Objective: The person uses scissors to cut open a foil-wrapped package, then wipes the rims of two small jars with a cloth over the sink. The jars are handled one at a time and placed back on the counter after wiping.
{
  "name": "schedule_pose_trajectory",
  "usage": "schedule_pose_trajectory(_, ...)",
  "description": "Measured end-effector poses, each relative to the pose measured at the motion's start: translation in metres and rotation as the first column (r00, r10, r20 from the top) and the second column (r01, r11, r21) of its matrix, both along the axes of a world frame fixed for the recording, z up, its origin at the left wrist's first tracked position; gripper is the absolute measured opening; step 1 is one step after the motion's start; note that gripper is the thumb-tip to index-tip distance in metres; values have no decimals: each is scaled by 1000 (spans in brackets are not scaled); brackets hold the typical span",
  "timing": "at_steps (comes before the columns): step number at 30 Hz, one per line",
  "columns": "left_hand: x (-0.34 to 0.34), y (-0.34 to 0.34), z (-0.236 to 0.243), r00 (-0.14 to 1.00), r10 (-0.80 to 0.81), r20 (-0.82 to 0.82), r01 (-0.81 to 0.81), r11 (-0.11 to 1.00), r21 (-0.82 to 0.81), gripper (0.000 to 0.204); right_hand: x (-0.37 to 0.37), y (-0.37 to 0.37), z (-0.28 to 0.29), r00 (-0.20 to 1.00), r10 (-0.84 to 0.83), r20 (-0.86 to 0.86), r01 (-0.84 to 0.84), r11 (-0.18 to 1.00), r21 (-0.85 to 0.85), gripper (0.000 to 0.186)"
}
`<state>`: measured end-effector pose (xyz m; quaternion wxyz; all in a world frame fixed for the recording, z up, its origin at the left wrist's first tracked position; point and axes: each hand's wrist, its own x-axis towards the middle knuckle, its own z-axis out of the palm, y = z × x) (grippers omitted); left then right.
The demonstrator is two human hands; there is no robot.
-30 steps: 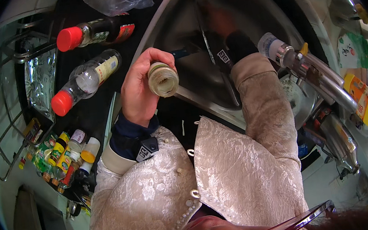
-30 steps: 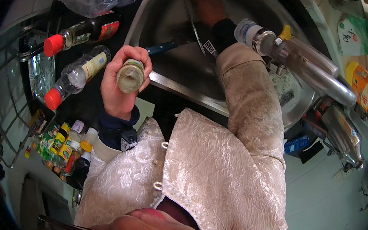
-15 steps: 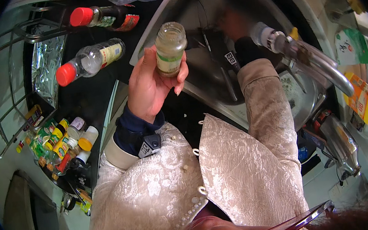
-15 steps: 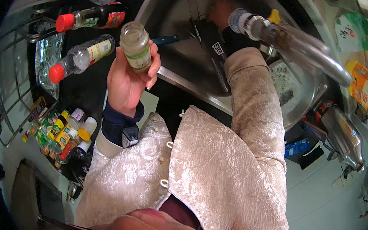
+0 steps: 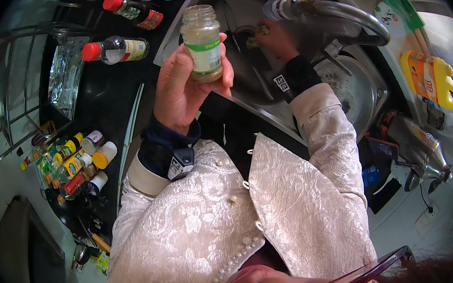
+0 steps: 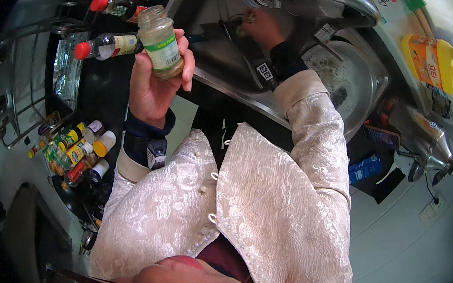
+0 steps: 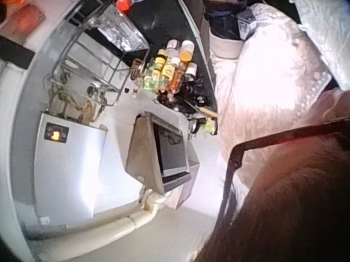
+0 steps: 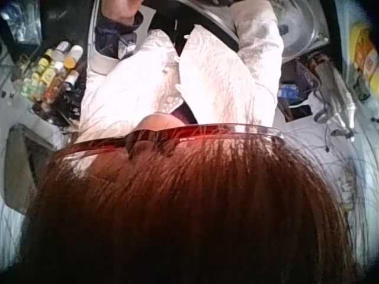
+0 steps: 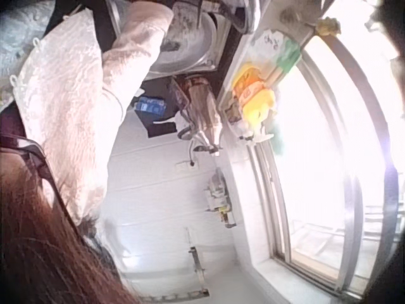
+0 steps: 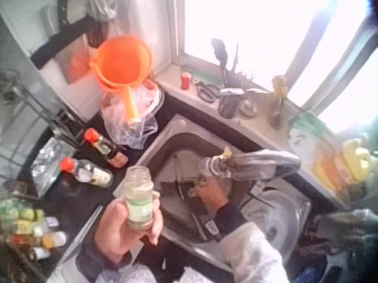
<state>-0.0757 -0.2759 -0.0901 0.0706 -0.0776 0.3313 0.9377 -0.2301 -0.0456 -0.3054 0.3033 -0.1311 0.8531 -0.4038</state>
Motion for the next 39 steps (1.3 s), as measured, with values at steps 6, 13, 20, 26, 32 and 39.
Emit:
schedule_pose_trajectory(6, 4, 5, 22, 941, -9, -337, -136, 905, -403, 50, 26, -6, 57, 985, -90, -149, 44, 958, -283, 39)
schedule_pose_trajectory(13, 5, 9, 37, 831, -85, -550, -216, 861, -460, 54, 47, -11, 119, 991, -116, 65, 132, 809, -573, 37)
schedule_pose_trajectory(20, 4, 9, 34, 840, -99, -533, -205, 852, -482, 55, 65, -13, 162, 968, -144, 206, 238, 786, -570, 38)
schedule_pose_trajectory(26, 1, 8, 30, 848, -71, -525, -202, 872, -445, 55, 68, -14, 176, 971, -152, 183, 230, 801, -554, 37)
schedule_pose_trajectory(32, -6, 1, 29, 838, -82, -539, -201, 872, -445, 57, 71, -18, 178, 978, -166, 129, 209, 836, -508, 38)
schedule_pose_trajectory(39, -12, -6, 13, 995, -57, -88, -27, 668, -743, 41, 73, -21, 184, 876, -170, 452, 450, 625, -638, 42)
